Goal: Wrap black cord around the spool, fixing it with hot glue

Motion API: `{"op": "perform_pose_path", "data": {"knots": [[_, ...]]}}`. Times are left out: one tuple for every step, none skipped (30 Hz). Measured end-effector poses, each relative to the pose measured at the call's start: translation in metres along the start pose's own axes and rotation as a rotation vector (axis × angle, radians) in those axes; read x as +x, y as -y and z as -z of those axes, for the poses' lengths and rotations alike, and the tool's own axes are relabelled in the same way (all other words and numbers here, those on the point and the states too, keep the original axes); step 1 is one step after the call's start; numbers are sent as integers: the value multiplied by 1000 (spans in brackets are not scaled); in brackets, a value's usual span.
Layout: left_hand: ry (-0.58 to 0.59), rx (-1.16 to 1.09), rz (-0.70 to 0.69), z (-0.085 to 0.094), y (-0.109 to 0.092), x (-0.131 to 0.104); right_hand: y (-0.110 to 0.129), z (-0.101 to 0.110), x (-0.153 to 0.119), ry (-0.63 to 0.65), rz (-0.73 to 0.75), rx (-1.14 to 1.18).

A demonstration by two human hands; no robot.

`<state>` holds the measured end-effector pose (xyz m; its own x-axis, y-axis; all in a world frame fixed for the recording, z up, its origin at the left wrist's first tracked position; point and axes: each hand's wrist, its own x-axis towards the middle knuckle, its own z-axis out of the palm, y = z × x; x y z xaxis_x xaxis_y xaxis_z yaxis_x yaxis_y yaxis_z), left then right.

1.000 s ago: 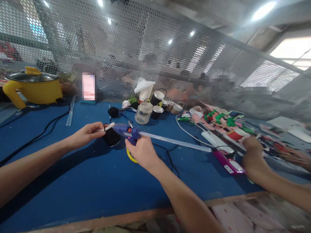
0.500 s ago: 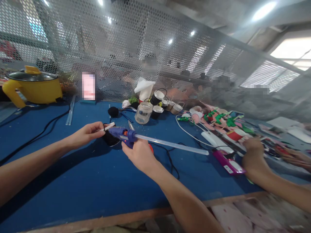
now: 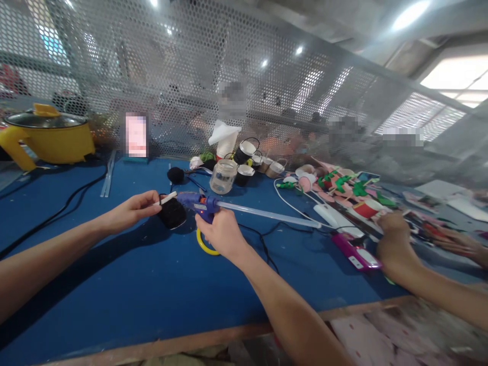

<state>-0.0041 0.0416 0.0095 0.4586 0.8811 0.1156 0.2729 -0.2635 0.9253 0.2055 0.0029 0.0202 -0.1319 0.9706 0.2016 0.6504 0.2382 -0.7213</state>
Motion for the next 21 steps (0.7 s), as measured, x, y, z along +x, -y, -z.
{"op": "perform_pose_path", "data": {"knots": [[5, -9, 4, 0, -1, 0, -1, 0, 0, -4, -2, -2], [8, -23, 4, 0, -1, 0, -1, 0, 1, -6, -4, 0], [11, -37, 2, 0, -2, 0, -2, 0, 1, -6, -6, 4], [12, -50, 0, 0, -2, 0, -2, 0, 2, -4, -6, 9], [12, -59, -2, 0, -3, 0, -2, 0, 2, -2, -6, 12], [10, -64, -3, 0, -3, 0, -1, 0, 2, 1, -4, 15], [9, -65, -2, 0, -3, 0, 0, 0, 1, 6, 0, 14], [9, -63, 2, 0, -3, 0, 1, 0, 1, 8, 5, 12], [8, -59, 7, 0, -3, 0, 2, 0, 0, 9, 13, 8], [5, -56, 11, 0, -3, 0, 3, 0, 0, 9, 23, 3], [3, -55, 11, 0, -2, 0, 3, 0, -1, 7, 33, -2], [3, -58, 8, 0, -2, 0, 3, 0, -1, 1, 43, -11], [4, -64, 3, 0, -2, 0, 3, 0, -1, -8, 51, -20], [8, -70, -3, 0, -2, 0, 3, 0, -1, -17, 56, -27], [11, -71, -6, 0, -1, 0, 2, 0, -1, -24, 61, -33], [15, -64, -7, 0, -1, 0, 2, -1, -2, -32, 63, -40], [17, -49, -6, 0, 0, 0, 2, -2, -2, -37, 64, -49], [15, -30, -5, 0, 0, 0, 2, -3, -3, -41, 64, -61], [12, -12, -3, 0, 1, 0, 2, -4, -4, -43, 68, -75], [12, 1, -3, 0, 1, 0, 3, -6, -5, -50, 79, -93], [14, 6, -3, 1, 0, 0, 4, -7, -6, -60, 97, -111]]}}
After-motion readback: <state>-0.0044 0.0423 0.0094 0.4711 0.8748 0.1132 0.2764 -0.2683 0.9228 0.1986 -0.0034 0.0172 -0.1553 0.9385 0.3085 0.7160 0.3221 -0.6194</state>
